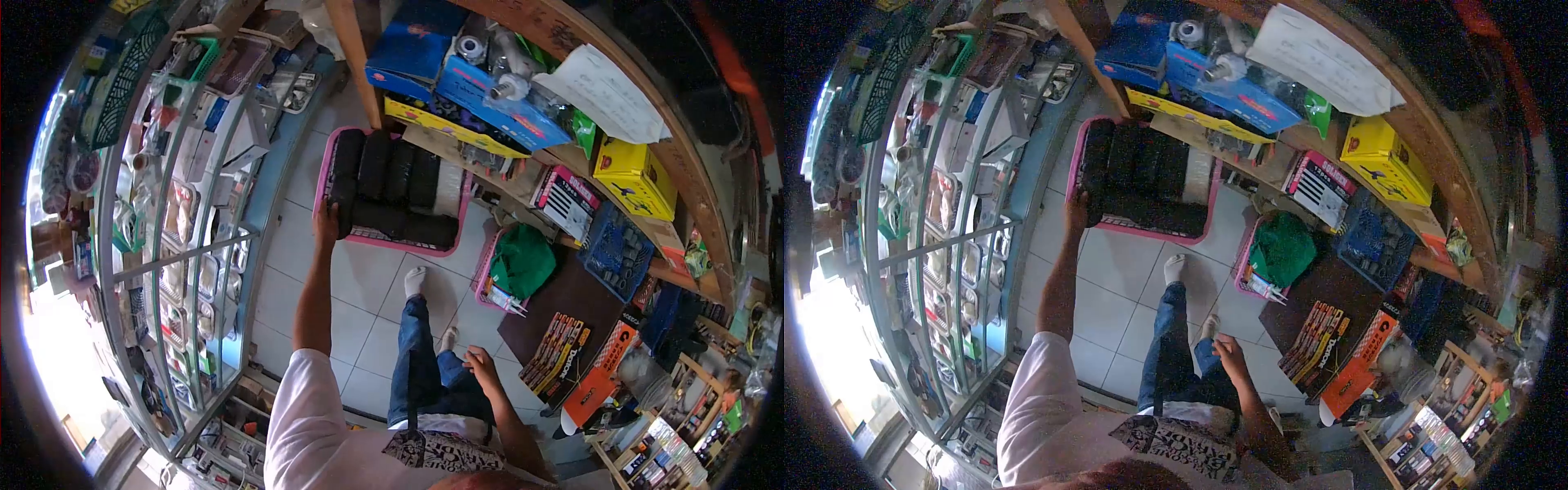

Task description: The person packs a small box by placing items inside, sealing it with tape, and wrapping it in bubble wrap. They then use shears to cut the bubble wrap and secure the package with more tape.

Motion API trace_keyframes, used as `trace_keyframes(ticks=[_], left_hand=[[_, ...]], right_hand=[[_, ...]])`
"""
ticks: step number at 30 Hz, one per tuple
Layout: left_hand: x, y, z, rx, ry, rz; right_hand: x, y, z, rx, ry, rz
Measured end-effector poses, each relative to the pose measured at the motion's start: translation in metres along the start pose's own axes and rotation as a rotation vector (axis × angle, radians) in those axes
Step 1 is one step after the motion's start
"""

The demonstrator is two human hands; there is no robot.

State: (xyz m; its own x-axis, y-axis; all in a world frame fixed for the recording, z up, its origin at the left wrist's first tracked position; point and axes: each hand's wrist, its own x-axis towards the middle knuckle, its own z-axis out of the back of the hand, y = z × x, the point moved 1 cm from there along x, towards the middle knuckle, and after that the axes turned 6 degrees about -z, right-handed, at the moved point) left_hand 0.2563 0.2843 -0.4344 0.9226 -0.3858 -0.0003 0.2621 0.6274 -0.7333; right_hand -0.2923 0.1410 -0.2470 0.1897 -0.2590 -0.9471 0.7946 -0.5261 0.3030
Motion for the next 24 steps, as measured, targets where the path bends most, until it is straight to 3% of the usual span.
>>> trace_keyframes(ticks=[3,6,7,8,10,12,14,15,16,17,18,20,24], left_hand=[[-0.001,-0.033,0.001,0.128,-0.011,0.18],[-0.007,-0.069,0.013,0.188,-0.052,0.125],[-0.011,-0.056,0.013,0.231,-0.039,0.088],[-0.02,-0.046,0.013,0.276,-0.025,0.045],[-0.048,-0.07,0.038,0.279,-0.048,0.017],[-0.092,-0.042,0.04,0.276,-0.146,0.053],[-0.146,0.003,0.039,0.249,0.012,0.152],[-0.176,0.032,0.038,0.213,0.19,0.159],[-0.203,0.044,0.032,-0.164,0.228,0.298],[-0.242,0.046,0.036,0.238,0.59,0.204],[-0.272,0.032,0.048,0.24,0.827,0.204],[-0.31,0.014,0.059,-0.012,1.107,0.38],[-0.339,-0.024,0.06,-0.219,1.398,0.642]], right_hand=[[-0.003,-0.036,-0.001,0.053,0.032,-0.018],[-0.015,-0.062,0.014,0.004,-0.041,-0.025],[-0.015,-0.078,0.023,0.003,-0.047,-0.04],[-0.007,-0.107,0.033,0.021,-0.086,0.055],[0.002,-0.15,0.061,0.085,-0.11,-0.008],[0.012,-0.195,0.087,0.42,-0.09,0.072],[0.007,-0.204,0.107,0.41,-0.14,0.102],[0.002,-0.196,0.112,0.388,-0.176,0.04],[-0.002,-0.19,0.117,0.367,-0.21,-0.024],[0.015,-0.214,0.122,0.536,-0.184,0.148],[-0.019,-0.173,0.115,0.31,-0.335,0.057],[-0.025,-0.17,0.11,0.406,-0.372,0.118],[-0.025,-0.189,0.094,0.441,-0.325,0.195]])
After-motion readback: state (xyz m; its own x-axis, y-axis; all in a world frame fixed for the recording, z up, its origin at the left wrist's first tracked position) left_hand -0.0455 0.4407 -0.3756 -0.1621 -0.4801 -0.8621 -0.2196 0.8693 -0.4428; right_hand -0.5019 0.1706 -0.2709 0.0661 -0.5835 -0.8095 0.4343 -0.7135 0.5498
